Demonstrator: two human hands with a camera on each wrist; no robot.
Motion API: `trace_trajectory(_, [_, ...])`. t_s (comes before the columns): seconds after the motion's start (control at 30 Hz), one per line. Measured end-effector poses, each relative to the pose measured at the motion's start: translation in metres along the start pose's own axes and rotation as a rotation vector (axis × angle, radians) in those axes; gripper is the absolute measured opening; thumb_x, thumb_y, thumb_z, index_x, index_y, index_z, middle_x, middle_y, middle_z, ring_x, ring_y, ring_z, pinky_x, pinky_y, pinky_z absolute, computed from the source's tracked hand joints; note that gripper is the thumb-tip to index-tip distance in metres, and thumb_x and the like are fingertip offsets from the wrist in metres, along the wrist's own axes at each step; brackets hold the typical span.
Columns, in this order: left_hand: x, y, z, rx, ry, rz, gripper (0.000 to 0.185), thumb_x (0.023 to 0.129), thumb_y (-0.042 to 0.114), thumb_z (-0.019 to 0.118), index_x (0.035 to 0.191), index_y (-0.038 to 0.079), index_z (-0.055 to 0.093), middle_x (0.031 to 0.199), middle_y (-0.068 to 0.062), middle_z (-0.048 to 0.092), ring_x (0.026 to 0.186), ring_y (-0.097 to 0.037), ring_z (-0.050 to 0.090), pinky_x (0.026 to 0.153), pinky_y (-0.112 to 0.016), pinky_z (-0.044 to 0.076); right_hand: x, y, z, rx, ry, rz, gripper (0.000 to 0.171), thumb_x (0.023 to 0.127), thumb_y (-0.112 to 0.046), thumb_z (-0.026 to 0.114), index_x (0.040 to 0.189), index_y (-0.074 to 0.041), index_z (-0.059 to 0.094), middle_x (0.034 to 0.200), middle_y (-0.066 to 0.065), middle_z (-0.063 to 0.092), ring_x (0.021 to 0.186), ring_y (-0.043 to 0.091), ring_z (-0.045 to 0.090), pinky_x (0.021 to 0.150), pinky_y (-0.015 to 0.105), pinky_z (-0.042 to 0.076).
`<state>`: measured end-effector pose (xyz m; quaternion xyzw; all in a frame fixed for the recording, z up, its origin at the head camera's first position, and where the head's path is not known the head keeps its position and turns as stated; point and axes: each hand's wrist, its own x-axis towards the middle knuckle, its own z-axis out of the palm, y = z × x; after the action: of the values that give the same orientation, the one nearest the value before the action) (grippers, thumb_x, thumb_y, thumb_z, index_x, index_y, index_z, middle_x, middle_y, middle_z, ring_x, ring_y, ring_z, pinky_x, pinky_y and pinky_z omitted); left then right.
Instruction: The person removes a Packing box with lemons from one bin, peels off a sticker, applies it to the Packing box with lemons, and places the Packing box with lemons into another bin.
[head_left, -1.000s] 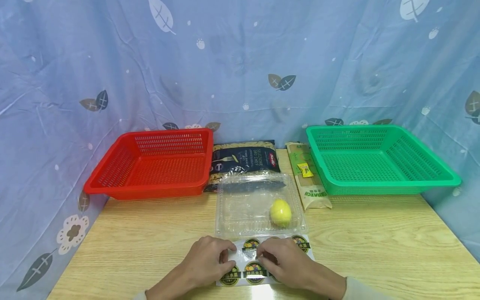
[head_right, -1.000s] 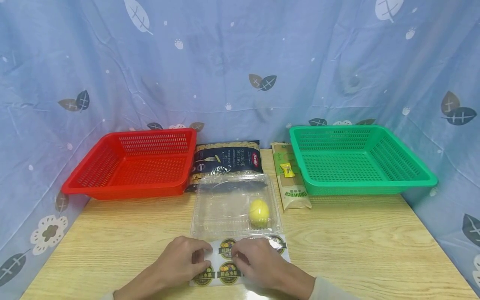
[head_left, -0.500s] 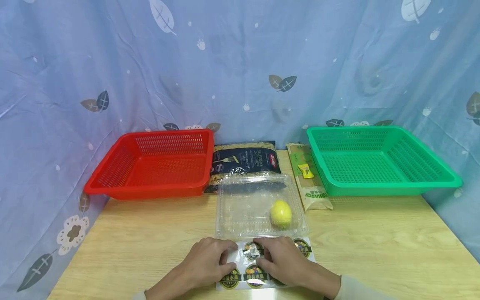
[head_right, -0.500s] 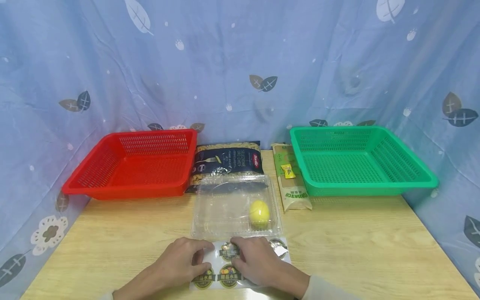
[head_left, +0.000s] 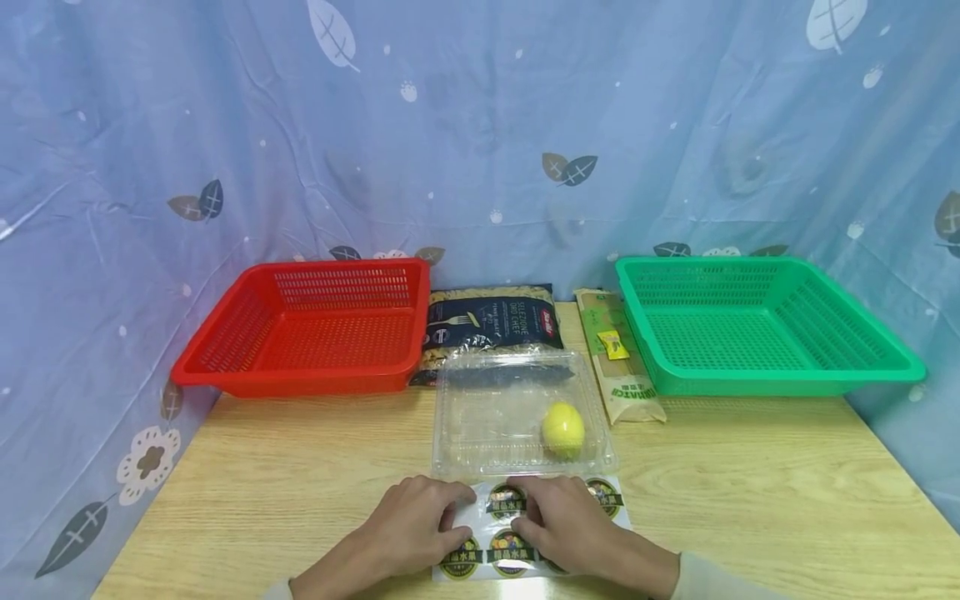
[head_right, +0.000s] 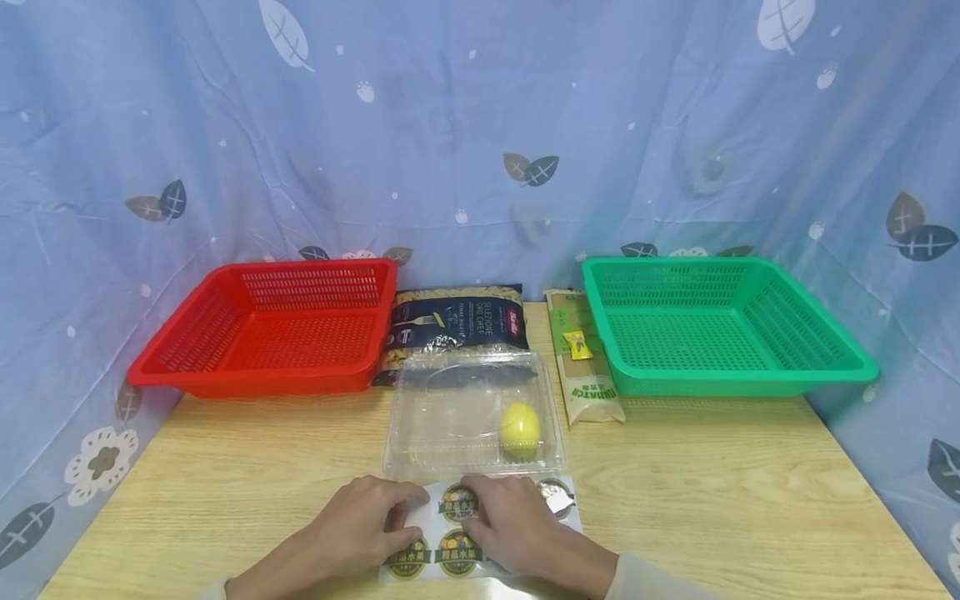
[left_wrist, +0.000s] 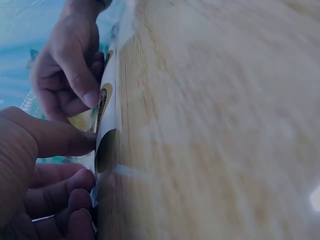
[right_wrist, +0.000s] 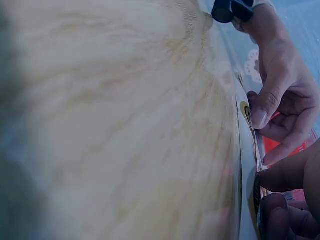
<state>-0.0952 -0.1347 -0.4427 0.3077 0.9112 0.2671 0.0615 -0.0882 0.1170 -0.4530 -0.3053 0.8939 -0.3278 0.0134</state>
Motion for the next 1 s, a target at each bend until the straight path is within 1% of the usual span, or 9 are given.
trace_trajectory(0.1, [-0.0003, 0.0002, -0.0001, 0.001, 0.003, 0.001, 0.027, 0.083, 0.022, 0.079, 0.108, 0.013, 0.074, 0.058, 0.020, 0.043, 0.051, 0.005, 0.038, 0.048, -0.018, 0.032, -0.0008, 0.0003, 0.0000, 0.009, 0.013, -0.014, 0.031, 0.089, -0.011, 0.071, 0.117, -0.001, 0.067, 0.061, -0.023, 0.049, 0.052, -0.009, 0.042, 0.054, 0.016, 0.041])
trace_trajectory(0.2, [0.0000, 0.0000, 0.0001, 0.006, 0.007, -0.001, 0.027, 0.083, 0.022, 0.079, 0.108, 0.014, 0.074, 0.058, 0.020, 0.043, 0.051, 0.004, 0.039, 0.048, -0.018, 0.033, -0.0006, 0.0016, -0.0006, 0.015, 0.021, -0.048, 0.025, 0.088, -0.009, 0.071, 0.113, -0.006, 0.065, 0.062, -0.023, 0.048, 0.052, -0.010, 0.042, 0.054, 0.015, 0.041])
trace_trajectory(0.3, [0.0003, -0.0001, 0.0003, 0.008, 0.006, -0.004, 0.027, 0.083, 0.022, 0.078, 0.108, 0.015, 0.074, 0.058, 0.020, 0.044, 0.051, 0.004, 0.040, 0.048, -0.018, 0.034, -0.0005, 0.0030, -0.0008, 0.021, 0.029, -0.076, 0.023, 0.087, -0.007, 0.071, 0.109, -0.009, 0.064, 0.063, -0.022, 0.047, 0.052, -0.010, 0.040, 0.051, 0.014, 0.039])
trace_trajectory(0.4, [-0.0001, 0.0002, -0.0001, 0.007, 0.000, -0.003, 0.027, 0.083, 0.022, 0.079, 0.108, 0.015, 0.074, 0.058, 0.020, 0.044, 0.051, 0.004, 0.040, 0.048, -0.019, 0.034, -0.0001, 0.0042, 0.0005, 0.011, 0.057, -0.106, 0.019, 0.087, -0.005, 0.070, 0.105, -0.008, 0.064, 0.061, -0.023, 0.045, 0.050, -0.012, 0.035, 0.047, 0.011, 0.034])
trace_trajectory(0.5, [0.0001, 0.0007, -0.0004, 0.009, -0.005, 0.005, 0.027, 0.083, 0.023, 0.079, 0.108, 0.015, 0.074, 0.058, 0.020, 0.043, 0.051, 0.004, 0.039, 0.047, -0.019, 0.033, 0.0015, 0.0050, 0.0031, -0.029, 0.103, -0.129, 0.012, 0.088, -0.004, 0.069, 0.098, -0.009, 0.065, 0.059, -0.022, 0.043, 0.050, -0.014, 0.032, 0.045, 0.009, 0.031])
trace_trajectory(0.6, [0.0008, 0.0010, 0.0002, 0.007, -0.005, 0.012, 0.026, 0.083, 0.022, 0.078, 0.108, 0.015, 0.073, 0.057, 0.020, 0.043, 0.050, 0.005, 0.038, 0.046, -0.018, 0.031, 0.0028, 0.0050, 0.0046, -0.081, 0.142, -0.141, 0.008, 0.089, -0.004, 0.070, 0.092, -0.011, 0.066, 0.061, -0.019, 0.052, 0.053, -0.013, 0.037, 0.049, 0.008, 0.034])
trace_trajectory(0.67, [0.0009, 0.0010, 0.0009, 0.003, -0.007, 0.016, 0.025, 0.084, 0.022, 0.078, 0.108, 0.015, 0.073, 0.057, 0.020, 0.042, 0.049, 0.005, 0.037, 0.045, -0.018, 0.031, 0.0026, 0.0044, 0.0035, -0.100, 0.155, -0.141, 0.008, 0.090, -0.005, 0.070, 0.090, -0.012, 0.066, 0.065, -0.014, 0.060, 0.056, -0.012, 0.043, 0.051, 0.008, 0.037])
trace_trajectory(0.77, [0.0004, 0.0005, 0.0021, -0.001, -0.006, 0.022, 0.025, 0.084, 0.022, 0.078, 0.108, 0.015, 0.073, 0.057, 0.020, 0.042, 0.048, 0.005, 0.036, 0.045, -0.018, 0.030, 0.0008, 0.0042, 0.0007, -0.110, 0.168, -0.158, 0.009, 0.090, -0.005, 0.072, 0.088, -0.013, 0.068, 0.070, -0.009, 0.068, 0.059, -0.010, 0.050, 0.052, 0.009, 0.041])
trace_trajectory(1.0, [0.0004, -0.0010, 0.0023, 0.012, 0.004, 0.028, 0.025, 0.083, 0.022, 0.079, 0.107, 0.016, 0.073, 0.057, 0.020, 0.042, 0.051, 0.004, 0.037, 0.046, -0.018, 0.031, -0.0011, 0.0077, 0.0004, -0.125, 0.220, -0.257, 0.014, 0.085, -0.003, 0.074, 0.083, -0.015, 0.067, 0.070, -0.012, 0.067, 0.060, -0.013, 0.048, 0.052, 0.006, 0.040])
